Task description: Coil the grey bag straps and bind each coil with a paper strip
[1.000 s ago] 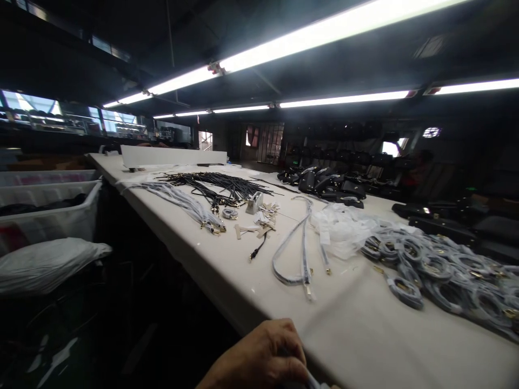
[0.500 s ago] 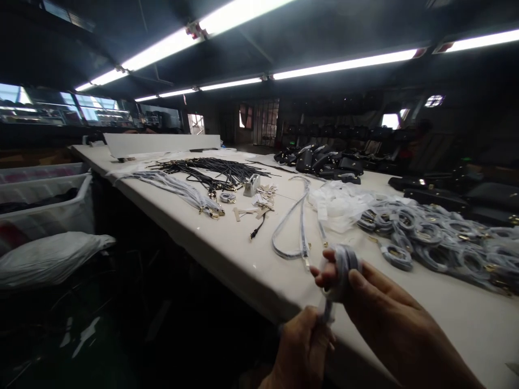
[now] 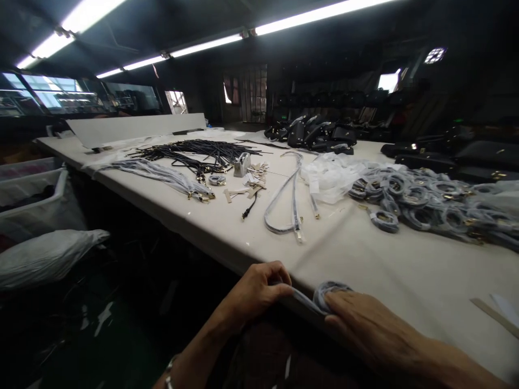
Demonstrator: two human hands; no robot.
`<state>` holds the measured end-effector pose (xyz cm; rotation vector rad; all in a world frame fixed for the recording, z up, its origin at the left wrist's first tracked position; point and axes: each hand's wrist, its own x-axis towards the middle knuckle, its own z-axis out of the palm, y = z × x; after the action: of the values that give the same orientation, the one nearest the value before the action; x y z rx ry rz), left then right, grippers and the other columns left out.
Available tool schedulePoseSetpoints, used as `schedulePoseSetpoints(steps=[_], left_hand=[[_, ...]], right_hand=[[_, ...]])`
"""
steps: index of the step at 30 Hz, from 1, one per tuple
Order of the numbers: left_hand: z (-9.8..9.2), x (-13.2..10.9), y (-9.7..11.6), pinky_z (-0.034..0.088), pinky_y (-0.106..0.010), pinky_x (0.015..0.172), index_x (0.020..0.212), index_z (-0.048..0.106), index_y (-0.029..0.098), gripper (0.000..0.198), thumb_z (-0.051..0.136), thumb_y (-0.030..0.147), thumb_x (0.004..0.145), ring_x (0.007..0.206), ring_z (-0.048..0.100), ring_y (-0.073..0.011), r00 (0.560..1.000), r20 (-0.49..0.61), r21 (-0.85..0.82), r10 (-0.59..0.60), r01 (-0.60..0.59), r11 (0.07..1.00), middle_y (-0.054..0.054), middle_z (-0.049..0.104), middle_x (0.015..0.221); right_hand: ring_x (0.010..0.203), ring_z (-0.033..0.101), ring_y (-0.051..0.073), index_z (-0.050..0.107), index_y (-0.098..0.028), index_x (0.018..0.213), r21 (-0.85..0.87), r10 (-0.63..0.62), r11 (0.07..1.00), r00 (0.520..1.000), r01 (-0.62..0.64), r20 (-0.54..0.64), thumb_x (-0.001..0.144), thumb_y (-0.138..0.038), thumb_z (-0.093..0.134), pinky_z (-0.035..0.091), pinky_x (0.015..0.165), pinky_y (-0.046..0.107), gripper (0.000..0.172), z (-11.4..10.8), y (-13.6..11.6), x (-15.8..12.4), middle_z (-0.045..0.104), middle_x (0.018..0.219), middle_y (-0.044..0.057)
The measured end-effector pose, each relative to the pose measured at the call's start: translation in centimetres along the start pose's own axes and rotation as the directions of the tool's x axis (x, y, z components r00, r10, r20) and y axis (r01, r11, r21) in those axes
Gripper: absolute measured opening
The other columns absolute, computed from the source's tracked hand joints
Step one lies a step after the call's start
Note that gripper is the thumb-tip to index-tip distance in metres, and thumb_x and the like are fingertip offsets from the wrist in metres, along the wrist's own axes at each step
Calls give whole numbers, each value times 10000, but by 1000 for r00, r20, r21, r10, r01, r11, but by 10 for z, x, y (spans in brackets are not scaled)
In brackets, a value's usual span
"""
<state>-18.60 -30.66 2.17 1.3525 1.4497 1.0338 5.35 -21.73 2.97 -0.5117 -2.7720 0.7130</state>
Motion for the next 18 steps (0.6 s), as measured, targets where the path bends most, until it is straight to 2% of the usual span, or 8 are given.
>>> schedulePoseSetpoints(steps=[2, 3, 6, 9, 11, 14, 16, 18], left_hand=[[9, 13, -6, 375, -215, 660, 788, 679, 145, 149, 686, 294, 792, 710, 495, -123, 998, 34, 6, 45, -46, 999, 36, 574, 712], [16, 18, -10, 379, -215, 677, 775, 675, 143, 160, 699, 301, 787, 726, 499, -125, 996, 56, -18, 65, -64, 998, 34, 575, 725], [41, 28, -19, 370, -202, 635, 761, 636, 134, 261, 665, 381, 840, 669, 471, -102, 984, 163, -208, 70, -35, 977, 35, 540, 702], [68, 28, -28, 339, -193, 532, 826, 602, 127, 406, 538, 515, 925, 549, 436, -79, 985, 164, -384, 55, 12, 923, 33, 511, 643], [84, 26, -34, 319, -195, 459, 1032, 578, 139, 480, 460, 595, 939, 473, 438, -70, 996, 53, -462, 78, -45, 886, 14, 561, 712], [101, 24, -39, 367, -214, 471, 1228, 479, 182, 560, 541, 623, 888, 488, 477, -78, 974, -120, -413, 190, -223, 883, -30, 626, 883], [108, 25, -34, 448, -251, 634, 1168, 532, 175, 473, 638, 524, 867, 664, 556, -130, 933, -175, -255, 315, -352, 901, -51, 636, 931], [112, 27, -22, 457, -283, 760, 1085, 596, 166, 315, 600, 432, 916, 797, 570, -168, 913, -168, -179, 373, -400, 899, -54, 625, 922]], right_hand=[[607, 476, 146, 568, -216, 789, 310, 146, 934, 981, -178, 125, 984, -460, 427, 389, 555, 253, 343, 1, -14, -5, 592, 730, 5], [600, 465, 135, 576, -199, 787, 481, 208, 829, 956, -284, 207, 986, -505, 408, 394, 555, 240, 401, 0, -20, -6, 570, 702, 1], [488, 367, 91, 609, -148, 803, 852, 316, 244, 869, -463, 381, 970, -556, 422, 400, 517, 220, 479, -3, -27, -5, 426, 572, -48], [424, 246, 60, 642, -115, 823, 888, 338, -308, 833, -342, 438, 964, -453, 485, 432, 503, 221, 399, -13, -20, -2, 310, 541, -88], [425, 267, 60, 644, -119, 794, 834, 339, -505, 838, -222, 428, 975, -417, 473, 465, 523, 219, 388, -24, -15, 0, 327, 551, -79], [516, 483, 88, 673, -137, 849, 820, 380, -566, 857, -84, 349, 957, -471, 505, 553, 659, 244, 389, -45, -13, 1, 495, 619, -23], [722, 634, 132, 695, -138, 989, 889, 434, -455, 860, -47, 268, 912, -423, 603, 565, 801, 266, 310, -55, -17, 0, 632, 770, 29], [918, 676, 190, 683, -144, 1110, 967, 501, -255, 853, -14, 144, 874, -361, 663, 553, 881, 299, 321, -59, -23, -3, 700, 929, 70]])
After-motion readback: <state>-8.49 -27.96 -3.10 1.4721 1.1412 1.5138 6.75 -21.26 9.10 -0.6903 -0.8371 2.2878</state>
